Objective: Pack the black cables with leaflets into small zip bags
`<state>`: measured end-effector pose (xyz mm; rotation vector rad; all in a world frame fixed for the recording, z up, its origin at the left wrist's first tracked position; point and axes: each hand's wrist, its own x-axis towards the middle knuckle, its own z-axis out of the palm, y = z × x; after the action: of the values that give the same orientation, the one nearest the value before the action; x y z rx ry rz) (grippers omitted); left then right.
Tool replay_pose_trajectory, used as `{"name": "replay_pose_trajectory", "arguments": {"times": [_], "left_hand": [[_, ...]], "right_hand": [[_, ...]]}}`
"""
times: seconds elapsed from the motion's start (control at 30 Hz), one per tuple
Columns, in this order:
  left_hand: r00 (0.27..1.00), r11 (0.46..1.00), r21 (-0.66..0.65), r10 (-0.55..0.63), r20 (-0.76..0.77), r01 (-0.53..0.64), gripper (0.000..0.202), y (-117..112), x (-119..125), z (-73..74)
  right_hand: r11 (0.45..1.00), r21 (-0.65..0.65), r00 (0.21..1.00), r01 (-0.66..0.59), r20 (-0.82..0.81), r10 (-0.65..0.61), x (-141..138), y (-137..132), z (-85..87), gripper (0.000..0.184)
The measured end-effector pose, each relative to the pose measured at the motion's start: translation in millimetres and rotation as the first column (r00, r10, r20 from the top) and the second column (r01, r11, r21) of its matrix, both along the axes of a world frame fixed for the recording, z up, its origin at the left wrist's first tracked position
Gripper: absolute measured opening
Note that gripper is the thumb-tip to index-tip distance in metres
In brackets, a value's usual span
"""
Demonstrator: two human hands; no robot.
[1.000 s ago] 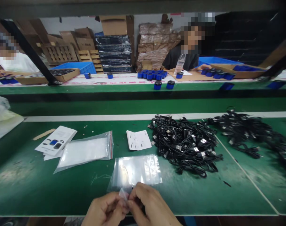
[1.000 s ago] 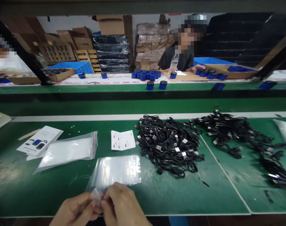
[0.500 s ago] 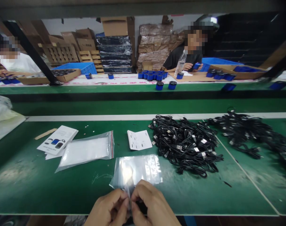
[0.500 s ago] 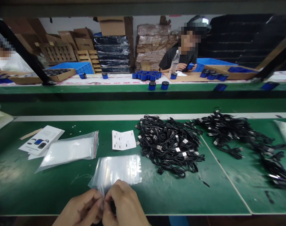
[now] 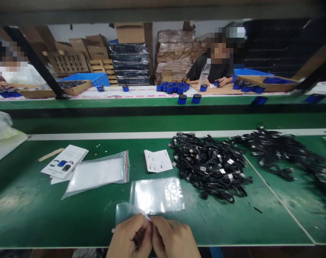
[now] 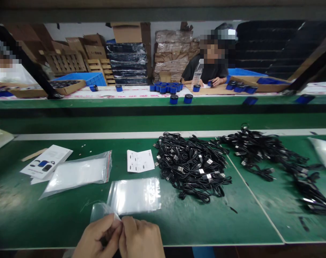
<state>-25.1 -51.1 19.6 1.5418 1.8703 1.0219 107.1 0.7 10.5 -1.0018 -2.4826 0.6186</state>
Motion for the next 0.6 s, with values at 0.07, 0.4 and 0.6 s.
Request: {"name": "replay_pose_trajectory", "arguments": {"times": [0.07, 0.4, 0.6], "left_hand": [[1.000, 1.000, 0.018, 0.011, -0.005, -0.011, 0.023, 0.2, -1.8, -2.4], [0.991, 0.990, -0.142, 0.013, 0.135, 0.007, 0.022, 2.5, -8.7, -17.7], [0.983, 0.989, -0.144, 0.007, 0.182, 0.019, 0.023, 2.5, -9.5, -24.3]], "right_hand": [[0.998, -0.022, 0.998, 0.053, 0.018, -0.052, 1.1, 5.9, 7.8, 0.022], [0.990, -0.039, 0.990, 0.134, -0.036, -0.135, -28.1, 73.2, 62.4, 0.043], [0.963, -0.205, 0.985, 0.174, 0.036, -0.171, -53.4, 109.3, 66.2, 0.049]]}}
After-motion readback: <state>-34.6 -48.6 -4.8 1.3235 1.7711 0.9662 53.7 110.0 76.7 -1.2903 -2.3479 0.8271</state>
